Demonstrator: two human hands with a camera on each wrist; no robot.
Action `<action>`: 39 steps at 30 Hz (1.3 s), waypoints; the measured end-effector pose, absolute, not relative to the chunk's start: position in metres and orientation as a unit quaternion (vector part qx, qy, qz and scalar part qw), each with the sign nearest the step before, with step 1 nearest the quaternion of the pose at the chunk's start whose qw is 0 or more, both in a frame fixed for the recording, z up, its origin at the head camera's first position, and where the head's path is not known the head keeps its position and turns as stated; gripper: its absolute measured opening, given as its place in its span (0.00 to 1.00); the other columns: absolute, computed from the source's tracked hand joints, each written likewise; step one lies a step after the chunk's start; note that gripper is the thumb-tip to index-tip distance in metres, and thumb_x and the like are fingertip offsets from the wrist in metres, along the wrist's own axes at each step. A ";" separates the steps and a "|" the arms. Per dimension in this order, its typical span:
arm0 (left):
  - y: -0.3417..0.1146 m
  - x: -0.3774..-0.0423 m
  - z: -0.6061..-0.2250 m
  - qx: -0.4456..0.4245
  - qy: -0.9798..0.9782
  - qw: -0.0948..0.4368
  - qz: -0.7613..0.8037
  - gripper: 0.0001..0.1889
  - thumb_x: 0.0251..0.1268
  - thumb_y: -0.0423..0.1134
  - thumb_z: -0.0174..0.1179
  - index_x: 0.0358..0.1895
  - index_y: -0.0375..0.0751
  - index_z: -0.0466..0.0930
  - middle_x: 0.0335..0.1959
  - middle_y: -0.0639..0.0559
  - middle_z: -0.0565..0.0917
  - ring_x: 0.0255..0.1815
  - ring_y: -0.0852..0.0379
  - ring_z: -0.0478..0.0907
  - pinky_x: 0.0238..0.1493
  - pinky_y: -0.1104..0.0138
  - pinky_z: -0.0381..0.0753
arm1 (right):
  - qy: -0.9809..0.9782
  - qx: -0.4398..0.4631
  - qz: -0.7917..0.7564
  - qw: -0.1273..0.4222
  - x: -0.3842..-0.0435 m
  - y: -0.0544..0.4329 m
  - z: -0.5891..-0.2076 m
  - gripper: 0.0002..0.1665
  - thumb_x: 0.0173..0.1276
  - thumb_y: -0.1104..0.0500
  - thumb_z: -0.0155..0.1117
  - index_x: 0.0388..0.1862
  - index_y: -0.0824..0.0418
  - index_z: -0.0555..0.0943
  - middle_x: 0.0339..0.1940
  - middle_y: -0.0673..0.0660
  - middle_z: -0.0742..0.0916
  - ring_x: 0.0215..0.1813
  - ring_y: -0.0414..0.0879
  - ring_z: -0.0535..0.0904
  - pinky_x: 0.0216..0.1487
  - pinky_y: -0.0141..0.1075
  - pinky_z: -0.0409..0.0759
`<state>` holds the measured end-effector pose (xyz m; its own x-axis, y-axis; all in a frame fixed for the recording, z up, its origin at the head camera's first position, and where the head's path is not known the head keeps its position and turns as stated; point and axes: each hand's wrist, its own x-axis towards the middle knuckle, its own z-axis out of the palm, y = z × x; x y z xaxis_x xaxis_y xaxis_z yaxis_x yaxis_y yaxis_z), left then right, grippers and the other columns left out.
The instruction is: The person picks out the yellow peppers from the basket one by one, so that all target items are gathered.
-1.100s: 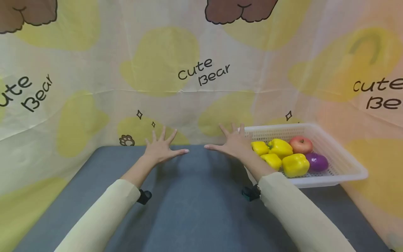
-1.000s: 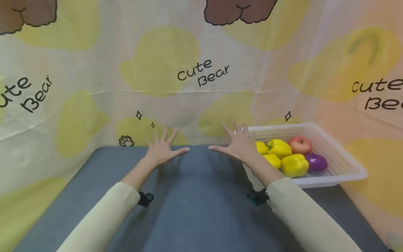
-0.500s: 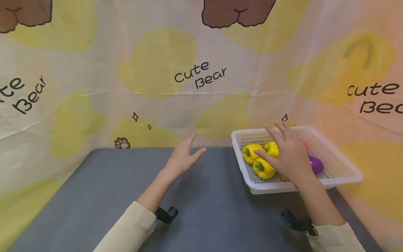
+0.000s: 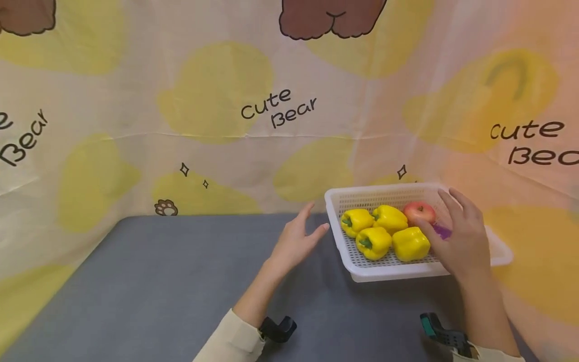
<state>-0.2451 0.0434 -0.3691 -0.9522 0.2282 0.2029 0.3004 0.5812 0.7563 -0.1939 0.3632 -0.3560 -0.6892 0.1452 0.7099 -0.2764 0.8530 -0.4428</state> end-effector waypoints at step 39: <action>0.049 -0.254 -0.413 -0.106 -0.859 -0.007 -0.500 0.38 0.62 0.50 0.57 0.78 0.65 0.60 0.61 0.46 0.84 0.33 0.56 0.78 0.29 0.66 0.72 | -0.949 -0.103 0.252 0.158 -0.205 0.416 -0.383 0.41 0.76 0.39 0.51 0.75 0.68 0.66 0.66 0.84 0.71 0.63 0.82 0.64 0.57 0.74 0.63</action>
<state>-0.2536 0.0494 -0.4131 -0.9775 0.1891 0.0939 0.1750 0.4773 0.8611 -0.2053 0.4156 -0.3832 -0.9288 0.2759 0.2475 0.1164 0.8511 -0.5119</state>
